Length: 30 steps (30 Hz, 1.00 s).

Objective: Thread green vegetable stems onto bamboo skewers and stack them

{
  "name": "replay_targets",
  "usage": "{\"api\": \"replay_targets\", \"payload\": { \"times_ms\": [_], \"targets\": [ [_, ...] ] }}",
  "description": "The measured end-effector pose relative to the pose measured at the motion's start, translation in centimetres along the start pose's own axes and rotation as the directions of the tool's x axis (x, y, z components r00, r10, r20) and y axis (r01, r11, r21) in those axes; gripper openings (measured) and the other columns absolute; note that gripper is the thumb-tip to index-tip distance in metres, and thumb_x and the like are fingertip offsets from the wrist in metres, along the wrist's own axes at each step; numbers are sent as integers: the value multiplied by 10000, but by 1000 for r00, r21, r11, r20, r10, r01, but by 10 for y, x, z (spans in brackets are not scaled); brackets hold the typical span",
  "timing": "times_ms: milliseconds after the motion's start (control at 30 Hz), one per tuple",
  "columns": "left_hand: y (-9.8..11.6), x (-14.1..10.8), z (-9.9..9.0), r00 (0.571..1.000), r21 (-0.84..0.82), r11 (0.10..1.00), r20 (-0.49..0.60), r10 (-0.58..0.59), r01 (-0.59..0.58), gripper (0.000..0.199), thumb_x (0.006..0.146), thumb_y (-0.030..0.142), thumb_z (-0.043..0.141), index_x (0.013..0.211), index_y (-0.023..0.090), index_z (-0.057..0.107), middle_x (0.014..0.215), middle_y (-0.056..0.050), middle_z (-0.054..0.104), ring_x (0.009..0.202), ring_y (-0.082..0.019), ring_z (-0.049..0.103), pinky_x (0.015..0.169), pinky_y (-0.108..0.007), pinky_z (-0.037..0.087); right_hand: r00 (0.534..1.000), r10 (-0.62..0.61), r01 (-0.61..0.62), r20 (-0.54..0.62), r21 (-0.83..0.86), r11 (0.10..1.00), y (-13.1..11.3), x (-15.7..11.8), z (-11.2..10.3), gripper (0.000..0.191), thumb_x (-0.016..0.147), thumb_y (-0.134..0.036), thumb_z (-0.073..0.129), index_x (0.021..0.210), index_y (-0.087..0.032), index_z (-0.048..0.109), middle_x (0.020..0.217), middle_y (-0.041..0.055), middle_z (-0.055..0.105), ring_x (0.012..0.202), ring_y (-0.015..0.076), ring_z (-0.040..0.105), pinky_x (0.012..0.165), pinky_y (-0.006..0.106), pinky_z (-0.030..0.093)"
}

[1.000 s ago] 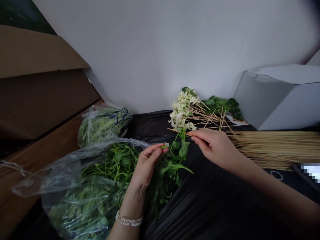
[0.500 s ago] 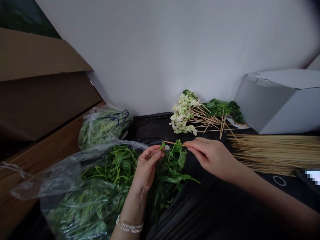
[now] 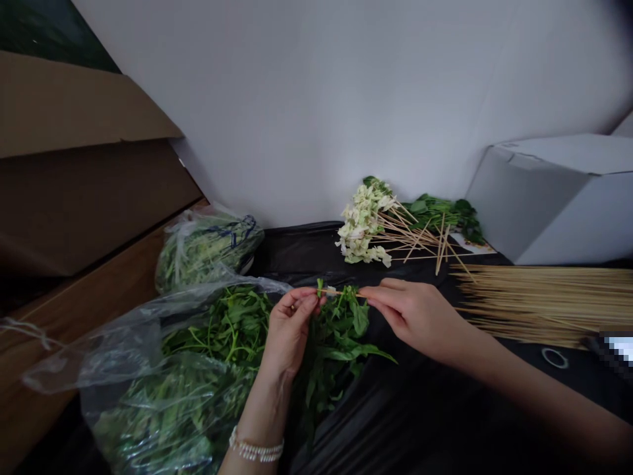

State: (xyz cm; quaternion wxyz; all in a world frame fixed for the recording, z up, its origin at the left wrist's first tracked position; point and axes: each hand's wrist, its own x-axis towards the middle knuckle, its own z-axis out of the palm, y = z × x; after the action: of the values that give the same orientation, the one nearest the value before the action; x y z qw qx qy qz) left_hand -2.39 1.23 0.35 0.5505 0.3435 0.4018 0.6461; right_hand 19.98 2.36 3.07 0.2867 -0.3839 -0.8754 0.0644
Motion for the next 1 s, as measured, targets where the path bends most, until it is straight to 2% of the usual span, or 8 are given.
{"api": "replay_targets", "payload": {
  "times_ms": [200,467,700,900,1000],
  "targets": [
    [0,2,-1,997,-6,1000,-69,19,-20,284,598,172,862,838,174,711,771,-2,747,738,-104,695,690,-181,501,1000,-7,7,-4,2,1000,0,-1,-1,285,936,-147,486,1123,-201,693,892,48,687,791,170,650,720,296,496],
    [1,2,0,995,-15,1000,-98,17,-18,313,577,177,870,849,166,715,770,-2,748,730,-103,695,692,-184,502,1000,4,-4,21,-1,1000,-1,-1,1,291,945,-157,472,1127,-205,694,894,54,684,799,176,651,727,305,497],
    [1,3,-1,996,-27,999,-88,19,-21,347,584,164,870,896,162,718,763,4,744,732,-94,695,706,-174,503,999,9,-10,31,39,999,-2,-1,2,281,948,-166,472,1109,-203,699,875,48,685,772,163,645,709,286,485],
    [1,2,-1,997,7,999,-70,31,-31,373,583,171,871,919,171,710,763,12,741,740,-93,693,772,-198,507,1000,0,0,31,8,1000,-3,-1,4,287,945,-150,466,1112,-205,693,885,53,686,800,163,642,732,282,475],
    [3,0,-1,999,5,1000,-46,0,0,429,576,169,871,969,179,701,736,21,735,718,-99,692,772,-210,509,999,-5,4,32,30,1000,-4,-1,4,283,950,-160,459,1099,-206,694,871,48,682,785,161,639,722,282,475]
  ]
}}
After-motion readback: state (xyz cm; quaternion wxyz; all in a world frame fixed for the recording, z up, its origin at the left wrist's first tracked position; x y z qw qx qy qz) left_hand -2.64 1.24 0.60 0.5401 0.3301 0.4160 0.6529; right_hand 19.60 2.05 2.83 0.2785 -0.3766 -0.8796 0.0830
